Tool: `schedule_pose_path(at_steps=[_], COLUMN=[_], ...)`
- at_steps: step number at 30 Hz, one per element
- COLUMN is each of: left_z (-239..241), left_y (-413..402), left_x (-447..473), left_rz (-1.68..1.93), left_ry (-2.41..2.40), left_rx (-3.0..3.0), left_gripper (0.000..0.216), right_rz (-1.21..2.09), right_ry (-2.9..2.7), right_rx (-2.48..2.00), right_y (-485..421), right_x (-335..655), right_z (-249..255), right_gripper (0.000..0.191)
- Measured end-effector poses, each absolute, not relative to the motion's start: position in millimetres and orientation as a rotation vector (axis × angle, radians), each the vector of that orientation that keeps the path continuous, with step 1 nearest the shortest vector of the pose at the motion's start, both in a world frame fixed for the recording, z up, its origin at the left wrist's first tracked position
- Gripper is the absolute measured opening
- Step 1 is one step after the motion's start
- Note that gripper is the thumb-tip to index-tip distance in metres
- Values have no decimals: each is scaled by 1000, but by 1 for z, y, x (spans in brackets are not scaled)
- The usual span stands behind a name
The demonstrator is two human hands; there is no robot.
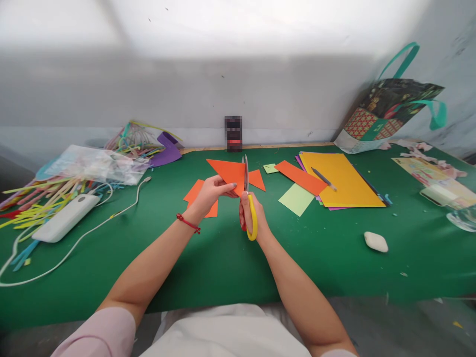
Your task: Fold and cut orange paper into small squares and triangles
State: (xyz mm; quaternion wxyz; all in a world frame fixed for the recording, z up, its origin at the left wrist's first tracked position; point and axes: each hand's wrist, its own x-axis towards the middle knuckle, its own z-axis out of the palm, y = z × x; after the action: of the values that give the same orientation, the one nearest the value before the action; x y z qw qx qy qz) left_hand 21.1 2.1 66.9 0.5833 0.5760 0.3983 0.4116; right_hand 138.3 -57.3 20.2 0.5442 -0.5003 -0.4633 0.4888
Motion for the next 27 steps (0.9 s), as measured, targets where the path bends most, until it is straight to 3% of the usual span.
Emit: schedule_pose_path(at_steps=[27], left_z=[63], left_y=[-1], left_x=[28], left_rz=[959], left_ry=[912], left_rx=[1304], left_gripper=[11], right_rz=[1122], right_ry=[-1074], right_rx=[-1215], right_y=[-59], right_x=[138], right_z=[21], right_gripper=[52])
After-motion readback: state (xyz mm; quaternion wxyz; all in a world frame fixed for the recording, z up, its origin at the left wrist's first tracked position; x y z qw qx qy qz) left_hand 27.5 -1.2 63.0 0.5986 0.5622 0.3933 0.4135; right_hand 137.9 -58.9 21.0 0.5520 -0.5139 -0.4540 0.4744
